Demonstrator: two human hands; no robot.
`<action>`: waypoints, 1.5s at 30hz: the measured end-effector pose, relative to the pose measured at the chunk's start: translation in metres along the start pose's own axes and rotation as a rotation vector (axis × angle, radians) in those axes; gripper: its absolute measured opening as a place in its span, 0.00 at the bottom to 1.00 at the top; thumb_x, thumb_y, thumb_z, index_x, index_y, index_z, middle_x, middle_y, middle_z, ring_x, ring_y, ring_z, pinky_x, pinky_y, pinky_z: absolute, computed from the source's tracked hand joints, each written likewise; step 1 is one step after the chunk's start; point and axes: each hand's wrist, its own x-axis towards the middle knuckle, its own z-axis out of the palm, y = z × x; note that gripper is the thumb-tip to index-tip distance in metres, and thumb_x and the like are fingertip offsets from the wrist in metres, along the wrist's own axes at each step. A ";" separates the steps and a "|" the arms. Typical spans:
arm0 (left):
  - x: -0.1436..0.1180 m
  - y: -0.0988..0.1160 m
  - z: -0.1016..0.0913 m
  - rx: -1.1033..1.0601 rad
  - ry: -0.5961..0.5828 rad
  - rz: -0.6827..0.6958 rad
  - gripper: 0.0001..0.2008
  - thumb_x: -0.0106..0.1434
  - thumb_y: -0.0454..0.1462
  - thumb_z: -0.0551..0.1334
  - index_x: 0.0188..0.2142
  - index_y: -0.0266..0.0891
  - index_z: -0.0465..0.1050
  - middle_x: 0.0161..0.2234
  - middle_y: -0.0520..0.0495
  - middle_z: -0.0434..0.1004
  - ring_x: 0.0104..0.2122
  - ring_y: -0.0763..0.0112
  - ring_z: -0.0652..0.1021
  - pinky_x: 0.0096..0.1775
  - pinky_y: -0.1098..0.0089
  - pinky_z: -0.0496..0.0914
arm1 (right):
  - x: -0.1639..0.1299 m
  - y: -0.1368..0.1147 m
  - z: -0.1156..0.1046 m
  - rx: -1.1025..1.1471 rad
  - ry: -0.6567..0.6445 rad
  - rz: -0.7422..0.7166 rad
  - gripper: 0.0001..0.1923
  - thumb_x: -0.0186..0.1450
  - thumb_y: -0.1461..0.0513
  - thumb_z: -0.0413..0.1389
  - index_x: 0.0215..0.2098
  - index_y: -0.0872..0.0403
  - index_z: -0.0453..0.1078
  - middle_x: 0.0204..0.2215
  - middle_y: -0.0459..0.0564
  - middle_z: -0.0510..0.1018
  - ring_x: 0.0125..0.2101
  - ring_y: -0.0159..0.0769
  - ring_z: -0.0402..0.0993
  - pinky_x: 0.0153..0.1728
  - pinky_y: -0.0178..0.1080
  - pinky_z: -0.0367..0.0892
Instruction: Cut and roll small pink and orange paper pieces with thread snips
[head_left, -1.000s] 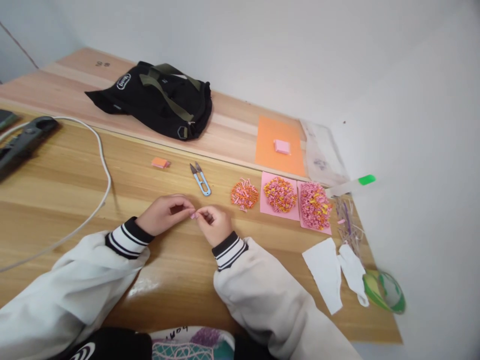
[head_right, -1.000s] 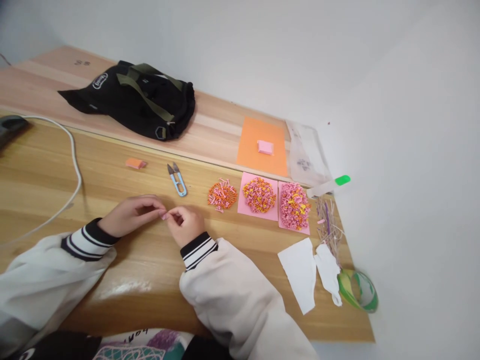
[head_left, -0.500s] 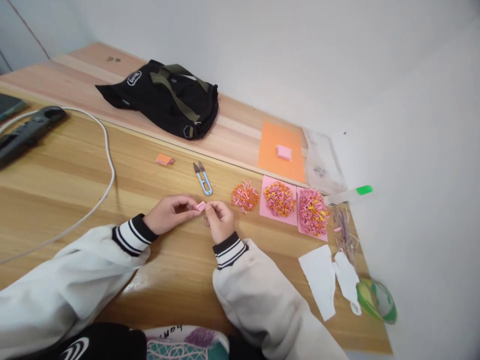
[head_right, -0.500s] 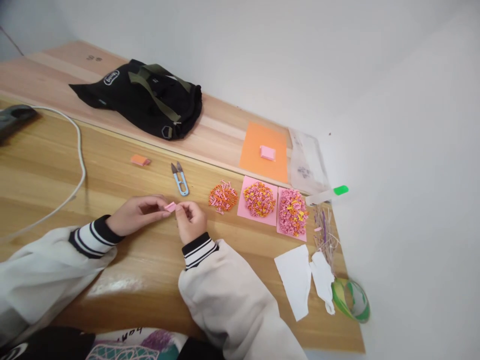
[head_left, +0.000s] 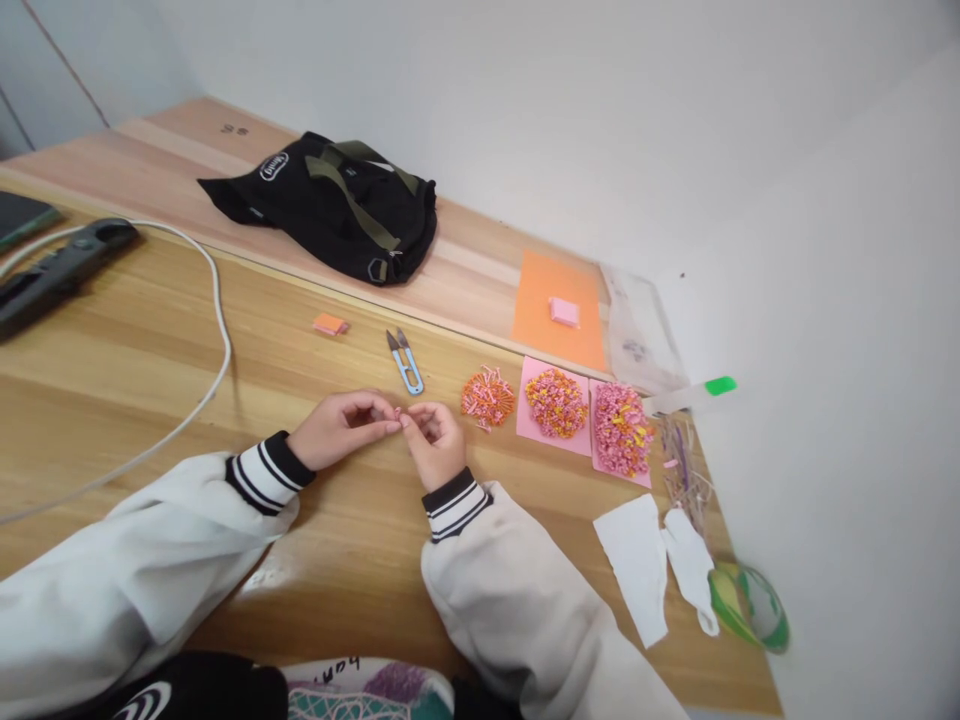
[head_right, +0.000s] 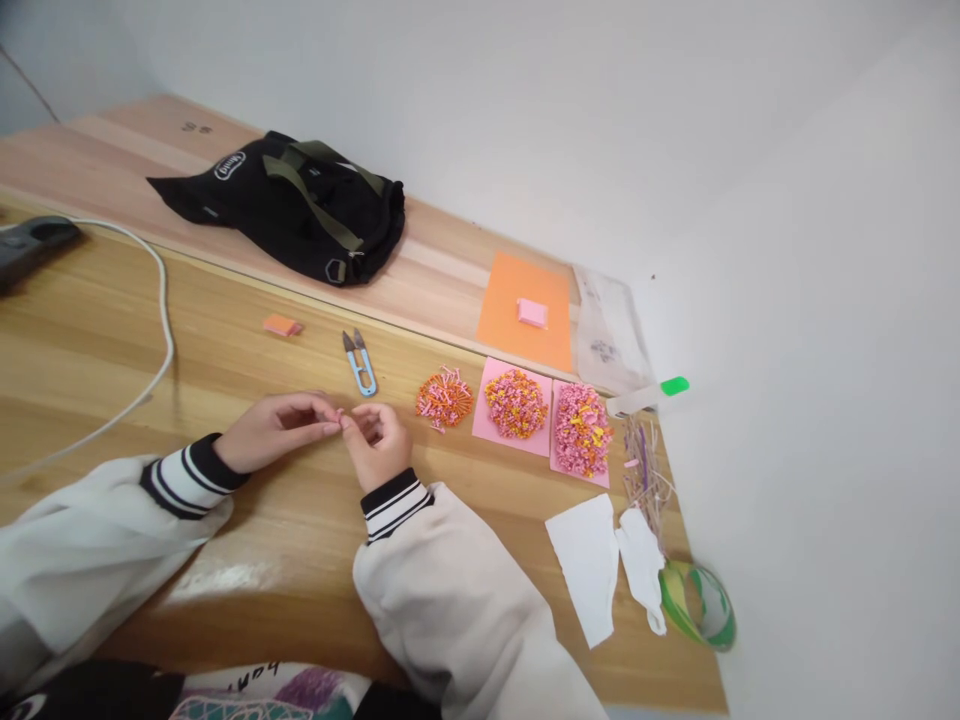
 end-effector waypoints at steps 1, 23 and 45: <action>0.000 0.000 0.000 0.000 0.002 -0.002 0.11 0.49 0.43 0.64 0.25 0.36 0.71 0.26 0.48 0.75 0.28 0.72 0.74 0.33 0.72 0.69 | 0.000 0.001 -0.001 -0.016 -0.009 -0.008 0.10 0.52 0.57 0.56 0.28 0.56 0.67 0.20 0.44 0.70 0.17 0.25 0.60 0.17 0.30 0.57; 0.003 0.002 -0.002 0.002 0.027 -0.019 0.14 0.49 0.46 0.63 0.27 0.36 0.73 0.26 0.48 0.76 0.29 0.71 0.74 0.33 0.72 0.69 | -0.001 -0.006 -0.003 -0.039 -0.014 -0.013 0.14 0.56 0.54 0.52 0.26 0.57 0.70 0.17 0.45 0.70 0.15 0.25 0.59 0.16 0.30 0.58; 0.002 0.007 0.000 -0.091 0.074 -0.042 0.12 0.45 0.43 0.67 0.28 0.39 0.77 0.33 0.46 0.79 0.35 0.66 0.76 0.40 0.67 0.70 | -0.002 -0.005 -0.004 -0.068 -0.063 -0.026 0.14 0.56 0.54 0.53 0.26 0.57 0.72 0.16 0.44 0.70 0.17 0.27 0.62 0.18 0.31 0.61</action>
